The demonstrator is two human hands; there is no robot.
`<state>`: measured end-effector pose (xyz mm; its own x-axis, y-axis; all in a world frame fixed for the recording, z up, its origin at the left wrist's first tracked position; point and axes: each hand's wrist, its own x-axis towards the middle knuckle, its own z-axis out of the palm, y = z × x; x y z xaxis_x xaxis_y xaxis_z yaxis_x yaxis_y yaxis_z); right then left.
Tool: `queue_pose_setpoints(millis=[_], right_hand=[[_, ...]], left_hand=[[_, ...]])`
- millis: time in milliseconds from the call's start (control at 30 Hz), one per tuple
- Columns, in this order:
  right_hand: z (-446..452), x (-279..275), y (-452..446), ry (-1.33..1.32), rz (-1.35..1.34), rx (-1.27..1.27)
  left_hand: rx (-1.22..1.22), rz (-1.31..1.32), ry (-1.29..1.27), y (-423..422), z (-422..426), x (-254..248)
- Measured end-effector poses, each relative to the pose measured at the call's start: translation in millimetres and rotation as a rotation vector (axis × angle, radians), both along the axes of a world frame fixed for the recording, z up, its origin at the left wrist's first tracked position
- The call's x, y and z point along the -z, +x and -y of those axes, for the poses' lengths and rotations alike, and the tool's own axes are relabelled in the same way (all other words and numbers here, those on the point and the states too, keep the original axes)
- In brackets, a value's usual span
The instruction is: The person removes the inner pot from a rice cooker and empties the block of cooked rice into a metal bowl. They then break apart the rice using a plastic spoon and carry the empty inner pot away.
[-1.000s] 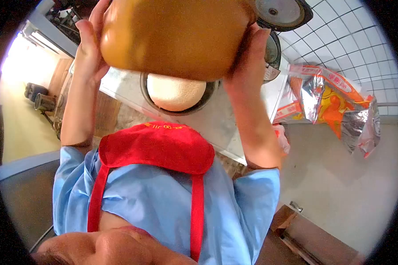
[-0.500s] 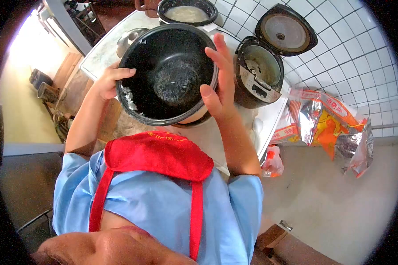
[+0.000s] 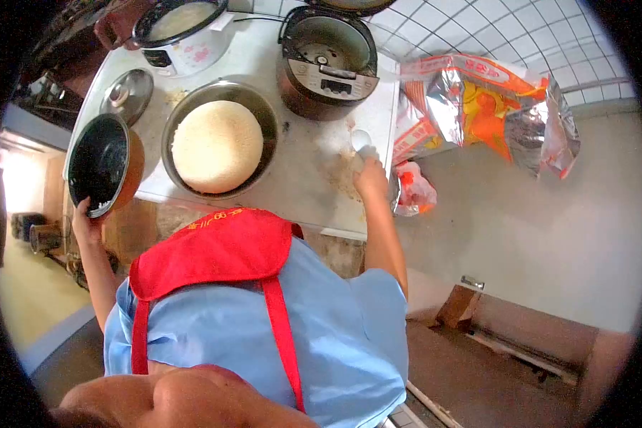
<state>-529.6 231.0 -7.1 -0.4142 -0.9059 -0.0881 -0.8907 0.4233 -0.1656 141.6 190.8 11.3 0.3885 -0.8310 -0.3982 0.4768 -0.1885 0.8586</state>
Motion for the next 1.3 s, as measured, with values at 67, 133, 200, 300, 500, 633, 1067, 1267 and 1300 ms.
queue_pose_setpoints(millis=[67,133,200,300,500,633,1067,1267,1300], right_hand=[[-4,14,-7,0.115,-0.045,0.085],[0,31,-14,0.077,-0.034,0.1],[3,50,-24,-0.002,-0.133,0.069],[13,74,-44,-0.024,-0.146,0.084],[14,78,-77,0.021,0.016,-0.007],[8,35,-45,-0.155,0.196,-0.038],[45,-153,144,-0.249,-0.173,-0.843],[90,-174,182,-0.082,-0.309,-1.096],[96,-172,191,-0.043,-0.341,-1.105]], left_hand=[[-0.068,0.069,-0.013,-14,5,16],[-0.093,0.124,-0.047,-23,9,30],[-0.105,0.192,-0.074,-28,16,48],[-0.064,0.116,-0.109,-34,23,58],[-0.073,0.601,-0.123,-15,35,62],[-0.37,1.534,-0.15,-23,31,40],[0.469,1.088,-0.207,-193,-3,14],[0.53,0.429,-0.013,-201,5,35],[0.524,0.403,-0.012,-202,5,33]])
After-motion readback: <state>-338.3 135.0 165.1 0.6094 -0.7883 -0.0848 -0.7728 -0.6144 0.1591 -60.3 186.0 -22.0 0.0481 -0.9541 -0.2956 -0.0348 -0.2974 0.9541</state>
